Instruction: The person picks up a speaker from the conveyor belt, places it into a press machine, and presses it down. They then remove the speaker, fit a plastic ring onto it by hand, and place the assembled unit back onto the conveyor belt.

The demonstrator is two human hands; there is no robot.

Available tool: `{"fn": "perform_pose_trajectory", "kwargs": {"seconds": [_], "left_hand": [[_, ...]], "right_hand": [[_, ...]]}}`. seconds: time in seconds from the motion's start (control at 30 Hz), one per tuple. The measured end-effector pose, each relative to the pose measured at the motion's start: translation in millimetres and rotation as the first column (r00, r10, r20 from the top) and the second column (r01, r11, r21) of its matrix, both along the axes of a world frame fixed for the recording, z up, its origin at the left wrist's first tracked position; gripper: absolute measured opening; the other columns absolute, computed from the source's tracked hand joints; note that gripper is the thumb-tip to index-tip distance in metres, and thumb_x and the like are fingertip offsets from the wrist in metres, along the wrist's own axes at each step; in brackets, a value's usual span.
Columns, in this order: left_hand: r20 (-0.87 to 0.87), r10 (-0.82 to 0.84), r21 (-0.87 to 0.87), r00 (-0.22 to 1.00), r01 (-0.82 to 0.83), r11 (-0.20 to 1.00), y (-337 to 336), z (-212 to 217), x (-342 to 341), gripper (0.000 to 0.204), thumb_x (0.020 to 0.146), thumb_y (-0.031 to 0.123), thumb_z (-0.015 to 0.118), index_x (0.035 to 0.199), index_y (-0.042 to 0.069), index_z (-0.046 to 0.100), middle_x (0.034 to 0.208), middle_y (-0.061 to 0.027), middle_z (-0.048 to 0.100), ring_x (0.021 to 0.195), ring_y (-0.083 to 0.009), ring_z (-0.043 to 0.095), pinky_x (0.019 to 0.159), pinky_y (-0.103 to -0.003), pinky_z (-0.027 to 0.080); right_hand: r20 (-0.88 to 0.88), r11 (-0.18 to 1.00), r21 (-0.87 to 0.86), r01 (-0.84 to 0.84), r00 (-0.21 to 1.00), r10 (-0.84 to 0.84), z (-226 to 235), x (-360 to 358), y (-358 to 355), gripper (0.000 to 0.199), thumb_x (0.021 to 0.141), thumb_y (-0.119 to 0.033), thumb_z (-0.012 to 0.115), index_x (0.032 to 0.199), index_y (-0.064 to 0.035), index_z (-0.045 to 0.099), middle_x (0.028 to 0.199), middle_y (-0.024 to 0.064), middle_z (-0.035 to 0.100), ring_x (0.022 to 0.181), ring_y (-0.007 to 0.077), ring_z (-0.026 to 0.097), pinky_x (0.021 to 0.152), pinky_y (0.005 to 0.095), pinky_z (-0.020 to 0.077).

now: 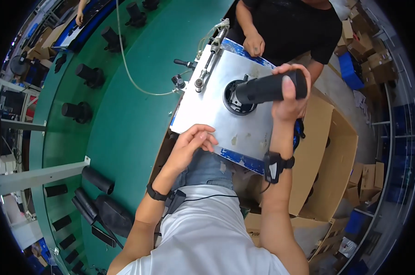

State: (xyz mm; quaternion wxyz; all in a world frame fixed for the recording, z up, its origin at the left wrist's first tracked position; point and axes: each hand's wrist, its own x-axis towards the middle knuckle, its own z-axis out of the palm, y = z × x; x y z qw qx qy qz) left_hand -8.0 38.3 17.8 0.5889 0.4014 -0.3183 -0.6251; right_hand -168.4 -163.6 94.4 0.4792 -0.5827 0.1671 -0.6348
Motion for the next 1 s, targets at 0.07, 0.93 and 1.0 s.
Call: {"fn": "perform_pose_trajectory", "kwargs": {"seconds": [0.07, 0.93, 1.0], "left_hand": [[-0.063, -0.021, 0.011, 0.998, 0.021, 1.000, 1, -4, 2, 0.022, 0.099, 0.013, 0.049, 0.116, 0.000, 0.054, 0.094, -0.0063, 0.064, 0.078, -0.0106, 0.060, 0.073, -0.024, 0.048], [0.603, 0.336, -0.198, 0.723, -0.273, 0.942, -44, 2, 13, 0.010, 0.084, 0.003, 0.060, 0.093, 0.000, 0.062, 0.071, -0.0094, 0.065, 0.058, -0.0135, 0.061, 0.056, -0.026, 0.048], [0.633, 0.362, -0.238, 0.685, -0.272, 0.932, -44, 1, 9, 0.009, 0.083, 0.002, 0.061, 0.092, 0.000, 0.062, 0.070, -0.0098, 0.064, 0.057, -0.0152, 0.061, 0.056, -0.027, 0.048]], "right_hand": [[-0.164, 0.996, -0.038, 0.078, 0.983, -0.083, -10, 5, -8, 0.036, 0.080, -0.015, 0.061, 0.112, -0.0014, 0.050, 0.092, 0.0131, 0.060, 0.087, 0.0225, 0.059, 0.084, 0.0351, 0.0482], [-0.444, 0.937, -0.037, 0.349, 0.834, -0.328, -49, 46, 17, 0.030, 0.074, 0.000, 0.067, 0.102, -0.0029, 0.055, 0.092, 0.0087, 0.063, 0.089, 0.0185, 0.061, 0.087, 0.0328, 0.0471], [-0.496, 0.996, 0.093, -0.009, 0.867, 0.054, -48, 25, 3, 0.029, 0.074, -0.001, 0.067, 0.100, -0.0038, 0.056, 0.092, 0.0075, 0.063, 0.088, 0.0175, 0.061, 0.088, 0.0318, 0.0466]]}}
